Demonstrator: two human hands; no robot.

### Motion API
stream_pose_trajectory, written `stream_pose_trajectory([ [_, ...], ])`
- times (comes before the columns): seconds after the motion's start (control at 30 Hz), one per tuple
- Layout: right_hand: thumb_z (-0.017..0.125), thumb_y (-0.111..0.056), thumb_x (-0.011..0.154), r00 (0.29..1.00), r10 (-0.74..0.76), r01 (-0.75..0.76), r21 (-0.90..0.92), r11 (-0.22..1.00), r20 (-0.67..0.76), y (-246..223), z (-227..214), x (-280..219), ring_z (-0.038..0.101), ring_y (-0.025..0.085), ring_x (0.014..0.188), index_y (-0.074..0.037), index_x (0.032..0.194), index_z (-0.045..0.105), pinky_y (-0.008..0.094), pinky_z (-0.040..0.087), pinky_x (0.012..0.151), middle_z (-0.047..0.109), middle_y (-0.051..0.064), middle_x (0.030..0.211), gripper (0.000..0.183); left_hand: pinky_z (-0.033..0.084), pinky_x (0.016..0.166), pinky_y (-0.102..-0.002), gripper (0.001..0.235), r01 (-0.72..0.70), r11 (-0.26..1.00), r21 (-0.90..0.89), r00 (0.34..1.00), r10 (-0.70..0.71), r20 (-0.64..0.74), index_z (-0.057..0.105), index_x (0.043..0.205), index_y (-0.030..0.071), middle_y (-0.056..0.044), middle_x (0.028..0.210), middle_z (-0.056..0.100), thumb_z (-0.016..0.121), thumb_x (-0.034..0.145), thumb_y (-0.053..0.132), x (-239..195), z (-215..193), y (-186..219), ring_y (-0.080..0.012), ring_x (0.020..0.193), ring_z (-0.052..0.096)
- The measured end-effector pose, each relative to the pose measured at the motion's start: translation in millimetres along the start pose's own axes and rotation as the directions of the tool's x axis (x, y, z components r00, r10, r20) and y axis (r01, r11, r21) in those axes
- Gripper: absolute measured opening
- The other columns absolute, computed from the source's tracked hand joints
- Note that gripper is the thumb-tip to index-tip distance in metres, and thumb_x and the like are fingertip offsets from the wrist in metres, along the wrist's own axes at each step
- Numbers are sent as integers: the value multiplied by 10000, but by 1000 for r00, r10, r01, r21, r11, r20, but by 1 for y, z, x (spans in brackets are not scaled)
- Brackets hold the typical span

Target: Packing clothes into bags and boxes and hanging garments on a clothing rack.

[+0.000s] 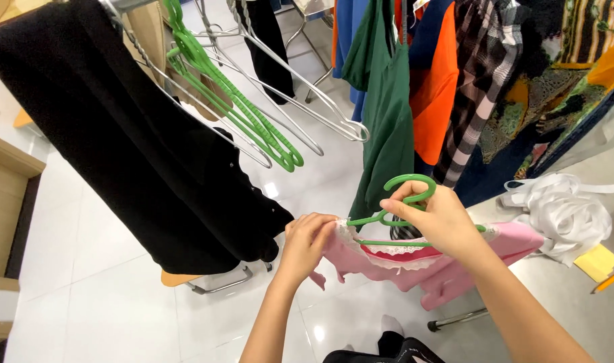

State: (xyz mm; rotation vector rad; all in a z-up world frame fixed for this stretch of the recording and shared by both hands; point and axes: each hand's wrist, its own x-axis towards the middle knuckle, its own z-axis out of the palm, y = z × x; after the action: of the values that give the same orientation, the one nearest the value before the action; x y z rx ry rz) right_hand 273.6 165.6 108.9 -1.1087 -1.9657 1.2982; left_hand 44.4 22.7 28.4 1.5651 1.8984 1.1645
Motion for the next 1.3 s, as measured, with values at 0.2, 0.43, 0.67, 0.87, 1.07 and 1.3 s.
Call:
stream_pose_trajectory([
  [0.2,840,-93,904,999,31,-27,115,993,-34,9,-22,-11,560,126,643,-52,1000,829,278,483,656,713,69,708,105,361,1146,-456,177,-85,985,147,996,88,-12,779,1163,243,47,1008,770,685,1049,341,7,6,-10,-185,1089,679],
  [0.43,811,-48,924,999,-45,44,227,973,-2,25,-36,-20,646,110,719,-47,1134,827,276,569,736,741,50,791,211,384,1146,-484,166,-203,950,239,979,201,32,728,1175,199,-1,956,699,685,1034,276,20,37,-20,-227,1079,656],
  [0.67,521,-296,1014,965,247,-240,-78,968,86,71,-116,-26,695,200,1270,-121,1442,698,403,475,1123,772,52,1364,496,286,1222,-517,27,-272,915,298,936,324,-141,648,1051,163,1,934,670,634,1034,179,34,34,-35,-220,979,621],
  [0.87,408,-667,937,755,654,-646,-214,733,-40,100,-114,-41,475,193,1538,-158,1498,652,405,302,1306,524,0,1659,796,299,1175,-475,76,-181,941,287,956,237,-173,658,1045,147,-15,987,690,587,1024,166,37,24,-53,-254,993,606],
  [1.07,639,-307,1066,946,259,-260,17,965,-194,157,-101,-43,350,134,693,-116,719,460,312,257,663,389,-20,740,435,362,1071,-422,109,-118,963,241,972,162,-172,694,1072,146,-12,983,707,624,1024,214,39,22,-61,-260,994,592],
  [1.3,671,-75,1064,693,-565,349,-477,807,-448,118,-89,-57,626,243,868,15,897,685,329,468,760,678,131,929,189,150,1265,-630,154,4,995,95,977,16,-214,738,1095,138,-8,1060,748,651,1014,236,54,25,-81,-236,1042,670],
])
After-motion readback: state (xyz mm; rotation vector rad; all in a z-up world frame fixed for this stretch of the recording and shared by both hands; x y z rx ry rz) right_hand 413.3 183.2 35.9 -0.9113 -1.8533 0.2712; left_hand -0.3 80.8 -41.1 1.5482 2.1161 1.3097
